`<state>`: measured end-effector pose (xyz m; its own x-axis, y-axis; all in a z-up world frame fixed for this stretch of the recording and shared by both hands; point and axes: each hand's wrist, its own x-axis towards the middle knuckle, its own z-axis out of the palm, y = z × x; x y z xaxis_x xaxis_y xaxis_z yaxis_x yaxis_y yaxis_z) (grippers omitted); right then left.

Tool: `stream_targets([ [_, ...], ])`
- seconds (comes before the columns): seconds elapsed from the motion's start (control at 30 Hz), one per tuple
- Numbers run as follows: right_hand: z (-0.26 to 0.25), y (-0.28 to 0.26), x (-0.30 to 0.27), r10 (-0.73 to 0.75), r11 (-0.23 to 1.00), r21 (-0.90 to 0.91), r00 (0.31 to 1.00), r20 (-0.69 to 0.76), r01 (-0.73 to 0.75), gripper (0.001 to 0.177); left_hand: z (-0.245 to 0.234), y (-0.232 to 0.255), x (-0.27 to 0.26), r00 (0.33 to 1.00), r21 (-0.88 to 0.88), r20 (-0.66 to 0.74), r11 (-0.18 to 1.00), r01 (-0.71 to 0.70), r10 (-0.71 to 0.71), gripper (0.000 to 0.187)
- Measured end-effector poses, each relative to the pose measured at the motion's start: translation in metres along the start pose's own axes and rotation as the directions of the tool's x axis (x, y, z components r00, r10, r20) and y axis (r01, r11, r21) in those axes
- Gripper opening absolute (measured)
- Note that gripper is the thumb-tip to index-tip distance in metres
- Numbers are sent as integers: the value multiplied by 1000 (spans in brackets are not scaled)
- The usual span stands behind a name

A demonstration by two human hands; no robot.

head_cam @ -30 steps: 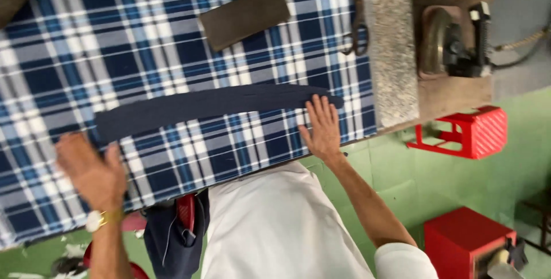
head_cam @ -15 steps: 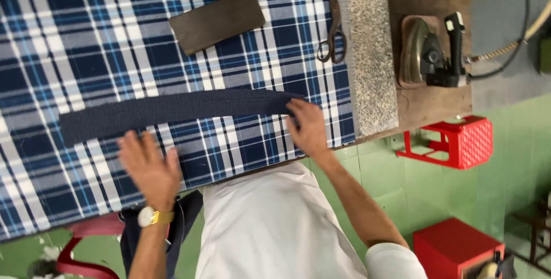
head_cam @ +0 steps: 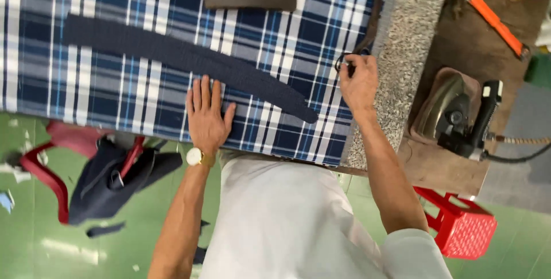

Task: The person irons a dark fabric strip on a plaid-covered table, then uses scissors to trim the strip's edge. After trimming, the person folds the strip and irons it again to set the fold.

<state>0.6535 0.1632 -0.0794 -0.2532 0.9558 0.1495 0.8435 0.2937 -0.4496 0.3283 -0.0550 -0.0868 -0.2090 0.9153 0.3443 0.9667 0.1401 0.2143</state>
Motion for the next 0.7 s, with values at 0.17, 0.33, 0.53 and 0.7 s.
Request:
stream_targets([
  [0.17,-15,11,10,117,977,163,987,113,-135,29,2,2,-4,1000,57,-16,998,11,-10,64],
  [0.33,-37,25,21,198,915,301,949,246,-269,46,2,5,-4,997,41,44,997,59,-61,62],
  [0.53,-101,27,-1,267,575,614,833,484,-541,58,-1,7,-2,989,2,115,996,95,-94,63],
  [0.7,-122,67,-58,-29,497,673,765,644,-548,56,2,4,-3,986,26,133,995,94,-96,64],
])
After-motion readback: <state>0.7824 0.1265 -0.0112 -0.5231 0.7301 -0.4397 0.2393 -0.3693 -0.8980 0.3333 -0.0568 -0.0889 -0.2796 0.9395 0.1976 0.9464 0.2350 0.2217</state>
